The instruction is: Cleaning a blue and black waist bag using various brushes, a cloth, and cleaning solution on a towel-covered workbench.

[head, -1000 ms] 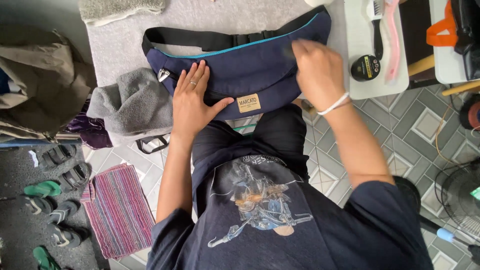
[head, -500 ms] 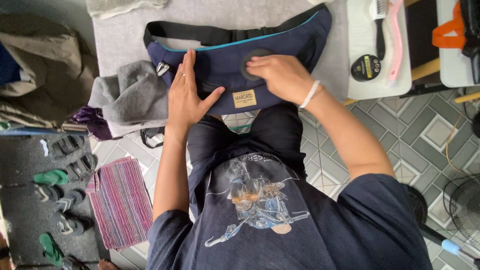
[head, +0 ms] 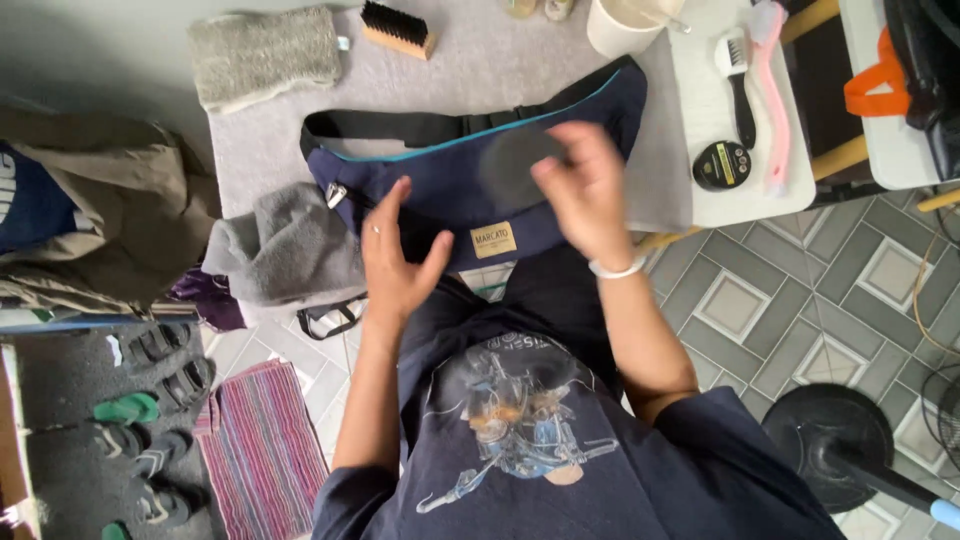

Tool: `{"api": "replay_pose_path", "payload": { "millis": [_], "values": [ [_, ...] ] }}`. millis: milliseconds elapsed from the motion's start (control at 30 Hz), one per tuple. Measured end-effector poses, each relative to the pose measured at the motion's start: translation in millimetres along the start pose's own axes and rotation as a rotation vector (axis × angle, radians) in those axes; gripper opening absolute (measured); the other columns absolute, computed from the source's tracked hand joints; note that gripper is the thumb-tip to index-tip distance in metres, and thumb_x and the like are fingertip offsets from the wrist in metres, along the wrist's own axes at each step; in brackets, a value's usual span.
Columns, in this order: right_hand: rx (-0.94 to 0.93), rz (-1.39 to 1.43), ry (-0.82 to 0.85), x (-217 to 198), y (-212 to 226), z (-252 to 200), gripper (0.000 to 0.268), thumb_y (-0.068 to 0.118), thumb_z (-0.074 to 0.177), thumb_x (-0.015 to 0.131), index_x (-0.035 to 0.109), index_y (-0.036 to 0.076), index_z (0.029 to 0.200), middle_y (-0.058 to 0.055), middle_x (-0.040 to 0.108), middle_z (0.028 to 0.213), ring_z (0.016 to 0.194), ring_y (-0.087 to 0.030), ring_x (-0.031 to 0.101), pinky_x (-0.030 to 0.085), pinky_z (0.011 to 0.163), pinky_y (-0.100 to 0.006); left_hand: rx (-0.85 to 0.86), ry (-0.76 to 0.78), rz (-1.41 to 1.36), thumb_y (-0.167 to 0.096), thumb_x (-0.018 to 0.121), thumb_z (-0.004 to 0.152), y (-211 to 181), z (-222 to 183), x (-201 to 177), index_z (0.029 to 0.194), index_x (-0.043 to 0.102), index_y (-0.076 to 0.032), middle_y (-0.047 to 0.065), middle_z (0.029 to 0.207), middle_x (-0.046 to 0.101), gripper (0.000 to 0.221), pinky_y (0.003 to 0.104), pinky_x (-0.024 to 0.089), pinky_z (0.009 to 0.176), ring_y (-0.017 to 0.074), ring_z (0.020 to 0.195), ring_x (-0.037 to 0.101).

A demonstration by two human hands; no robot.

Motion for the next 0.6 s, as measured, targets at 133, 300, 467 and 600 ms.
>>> {"api": "replay_pose_path", "payload": {
  "millis": [133,300,467,600],
  "values": [
    [0.140,0.205,0.476,74,28,3,0.035,0.002,0.095,0.075,0.064,0.003,0.128,-0.012,0.072,0.110,0.098,-0.018,0.071,0.061,0.083,-0.031,-0.165,-0.104,-0.307,-0.005,0.074,0.097,-16,10,-8,0.155,0.040,0.000,0.018,0.139,0.066,0.068,0.046,0.047,0.111,0.0360,0.128,0.065],
    [-0.279,-0.258,0.323,110,-14,114,0.016,0.016,0.099,0.069,0.068,0.005,0.111,-0.008,0.071,0.106,0.090,-0.022,0.066,0.052,0.083,-0.036,-0.251,-0.216,0.015,-0.013,0.055,0.108,15,50,-86,0.124,0.062,0.000,0.018,0.118,0.070,0.022,0.042,0.050,0.098,0.0337,0.110,0.068],
    [-0.226,-0.767,0.360,133,-112,185,0.074,0.028,0.098,0.090,0.040,0.013,0.150,-0.018,0.051,0.143,0.128,-0.043,0.048,0.051,0.092,-0.055,-0.454,-0.188,0.178,-0.007,0.039,0.108,112,72,-123,0.125,0.047,0.002,0.026,0.120,0.050,0.021,0.052,0.042,0.086,0.0436,0.105,0.053],
    [-0.186,-0.728,0.263,134,-130,198,0.049,0.027,0.080,0.087,0.062,0.008,0.117,-0.017,0.066,0.113,0.104,-0.039,0.061,0.049,0.078,-0.048,-0.562,0.087,0.517,-0.013,0.058,0.104,148,65,-109,0.147,0.036,0.010,0.036,0.145,0.042,0.054,0.059,0.032,0.110,0.0461,0.139,0.035]
  ]
}}
Point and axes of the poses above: each hand's wrist, its own z-axis towards the middle knuckle, its own x-axis out of the palm, y = z × x, the point moved 1 cm from there along z, towards the middle knuckle
